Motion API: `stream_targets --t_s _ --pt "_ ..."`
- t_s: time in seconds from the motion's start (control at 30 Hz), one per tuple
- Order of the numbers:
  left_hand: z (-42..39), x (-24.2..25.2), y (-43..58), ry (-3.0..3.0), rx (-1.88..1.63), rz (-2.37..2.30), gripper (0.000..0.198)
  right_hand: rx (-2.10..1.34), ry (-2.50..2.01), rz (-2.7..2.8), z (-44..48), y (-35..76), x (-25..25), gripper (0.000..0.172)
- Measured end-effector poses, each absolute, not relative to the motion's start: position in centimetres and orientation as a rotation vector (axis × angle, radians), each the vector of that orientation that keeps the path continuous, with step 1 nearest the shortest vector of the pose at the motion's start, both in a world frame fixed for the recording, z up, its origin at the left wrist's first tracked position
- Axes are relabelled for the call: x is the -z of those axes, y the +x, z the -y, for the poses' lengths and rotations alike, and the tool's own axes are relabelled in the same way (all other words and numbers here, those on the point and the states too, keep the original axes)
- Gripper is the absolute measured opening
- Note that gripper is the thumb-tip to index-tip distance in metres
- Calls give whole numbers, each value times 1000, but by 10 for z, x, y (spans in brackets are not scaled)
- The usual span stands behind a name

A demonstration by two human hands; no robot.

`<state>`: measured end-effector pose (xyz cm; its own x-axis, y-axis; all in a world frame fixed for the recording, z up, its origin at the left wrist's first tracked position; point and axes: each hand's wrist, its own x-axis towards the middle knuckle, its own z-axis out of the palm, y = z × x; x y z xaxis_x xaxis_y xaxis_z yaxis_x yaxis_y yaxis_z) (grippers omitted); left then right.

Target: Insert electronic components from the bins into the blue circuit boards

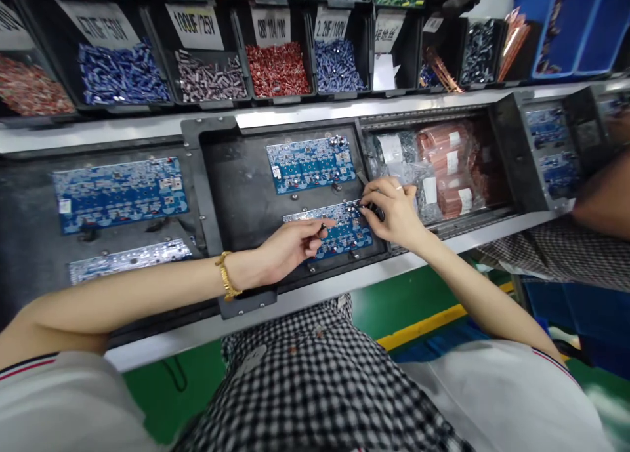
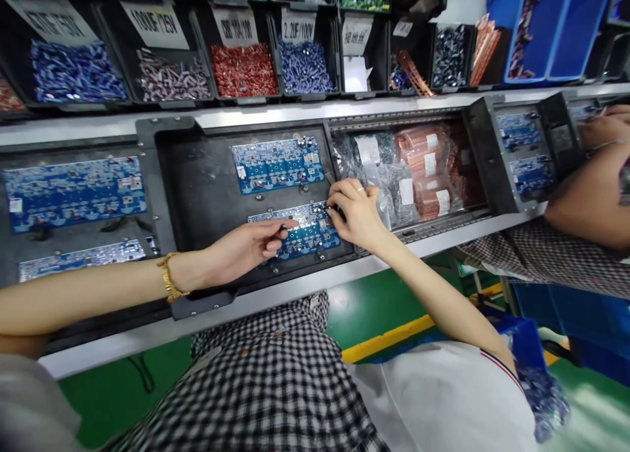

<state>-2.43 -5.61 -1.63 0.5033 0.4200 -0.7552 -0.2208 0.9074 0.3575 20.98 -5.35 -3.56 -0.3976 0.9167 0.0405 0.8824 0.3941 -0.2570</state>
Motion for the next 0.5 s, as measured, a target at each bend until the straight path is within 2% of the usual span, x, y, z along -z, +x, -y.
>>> stream_targets --t_s 0.2,0.5 --pt "59 20 -25 219 -394 -969 13 -278 -1611 2510 55 213 39 7" --pt "57 22 -23 219 -373 -985 17 -250 -1615 2529 56 215 39 11"
